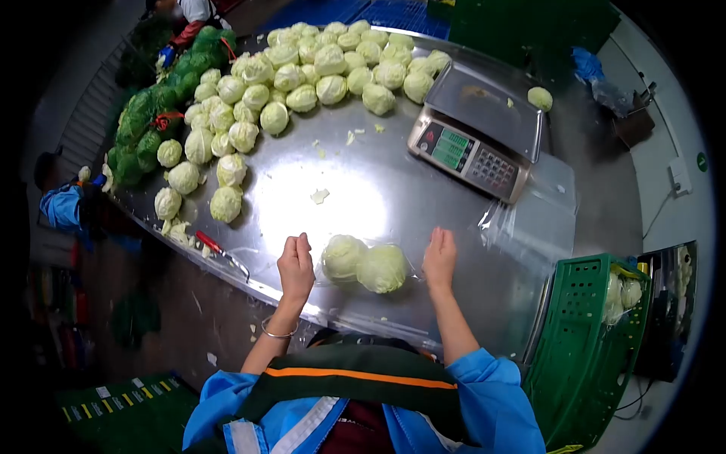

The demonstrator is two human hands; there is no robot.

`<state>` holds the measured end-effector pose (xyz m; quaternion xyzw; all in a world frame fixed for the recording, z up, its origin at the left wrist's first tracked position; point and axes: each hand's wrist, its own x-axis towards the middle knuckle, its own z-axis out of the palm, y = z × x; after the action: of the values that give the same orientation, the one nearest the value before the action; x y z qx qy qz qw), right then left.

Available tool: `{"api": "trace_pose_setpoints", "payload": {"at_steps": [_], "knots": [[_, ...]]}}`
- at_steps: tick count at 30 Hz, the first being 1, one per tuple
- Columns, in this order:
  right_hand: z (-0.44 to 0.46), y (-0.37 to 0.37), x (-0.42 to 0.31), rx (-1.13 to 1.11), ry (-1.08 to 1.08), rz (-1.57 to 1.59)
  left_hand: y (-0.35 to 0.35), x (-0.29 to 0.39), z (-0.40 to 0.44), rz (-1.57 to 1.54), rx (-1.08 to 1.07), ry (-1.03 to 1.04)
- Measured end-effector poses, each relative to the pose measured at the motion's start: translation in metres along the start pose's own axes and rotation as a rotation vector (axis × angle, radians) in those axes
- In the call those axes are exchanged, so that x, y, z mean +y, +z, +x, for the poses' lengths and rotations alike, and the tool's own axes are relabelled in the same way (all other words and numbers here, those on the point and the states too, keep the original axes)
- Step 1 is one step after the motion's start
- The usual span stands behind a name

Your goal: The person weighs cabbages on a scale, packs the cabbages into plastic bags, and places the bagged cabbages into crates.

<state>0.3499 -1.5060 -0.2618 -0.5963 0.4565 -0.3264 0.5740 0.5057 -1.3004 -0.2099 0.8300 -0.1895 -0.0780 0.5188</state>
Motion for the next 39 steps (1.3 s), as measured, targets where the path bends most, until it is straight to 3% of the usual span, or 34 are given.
{"api": "trace_pose_setpoints", "payload": {"at_steps": [5, 9, 11, 13, 15, 18, 20, 22, 24, 25, 27, 29, 32, 33, 36, 38, 39], "knots": [[-0.041, -0.028, 0.041, -0.221, 0.483, 0.047, -0.003, -0.03, -0.051, -0.007, -0.089, -0.331], [-0.056, -0.041, 0.072, -0.528, 0.601, -0.27, 0.001, -0.065, -0.073, 0.099, -0.16, -0.37], [-0.059, -0.041, 0.073, -0.723, 0.622, -0.408, 0.001, -0.075, -0.075, 0.14, -0.171, -0.293], [-0.069, -0.032, 0.072, -0.727, 0.583, -0.512, -0.001, -0.078, -0.072, 0.168, -0.197, -0.27], [-0.065, -0.031, 0.074, -0.812, 0.392, -0.723, -0.006, -0.086, -0.067, 0.285, -0.2, -0.18], [-0.063, -0.054, 0.078, -0.336, 0.114, -0.53, -0.013, -0.07, -0.059, 0.385, -0.269, -0.199], [-0.073, -0.041, -0.003, -0.064, -0.09, -0.265, -0.012, -0.069, -0.062, 0.394, -0.288, -0.18], [-0.089, -0.024, -0.009, -0.443, -0.709, -0.445, -0.011, -0.066, -0.061, 0.402, -0.33, -0.189], [-0.104, -0.004, 0.012, -0.611, -0.584, -0.525, -0.009, -0.063, -0.05, 0.417, -0.366, -0.198], [-0.102, 0.003, 0.02, -0.697, -0.534, -0.562, -0.013, -0.055, -0.042, 0.468, -0.485, -0.309], [-0.098, 0.005, 0.02, -0.719, -0.414, -0.529, -0.018, -0.047, -0.028, 0.441, -0.39, 0.27], [-0.101, 0.005, 0.021, -0.691, -0.363, -0.519, -0.029, -0.028, 0.004, 0.794, -0.82, 0.967], [-0.096, 0.009, 0.047, -0.534, -0.142, -0.302, -0.01, -0.041, 0.036, 0.753, -1.098, 1.06], [-0.094, 0.013, 0.047, -0.454, -0.035, -0.234, 0.001, -0.039, 0.051, 0.639, -1.18, 0.977], [-0.072, 0.029, 0.03, -0.204, 0.606, 0.011, 0.029, -0.023, 0.081, 0.321, -1.36, 0.675], [-0.048, 0.008, 0.011, -0.295, 0.776, 0.242, 0.037, -0.016, 0.097, 0.158, -1.395, 0.39], [-0.04, -0.005, -0.025, -0.345, 0.867, 0.394, 0.041, -0.014, 0.1, 0.171, -1.502, 0.055]]}}
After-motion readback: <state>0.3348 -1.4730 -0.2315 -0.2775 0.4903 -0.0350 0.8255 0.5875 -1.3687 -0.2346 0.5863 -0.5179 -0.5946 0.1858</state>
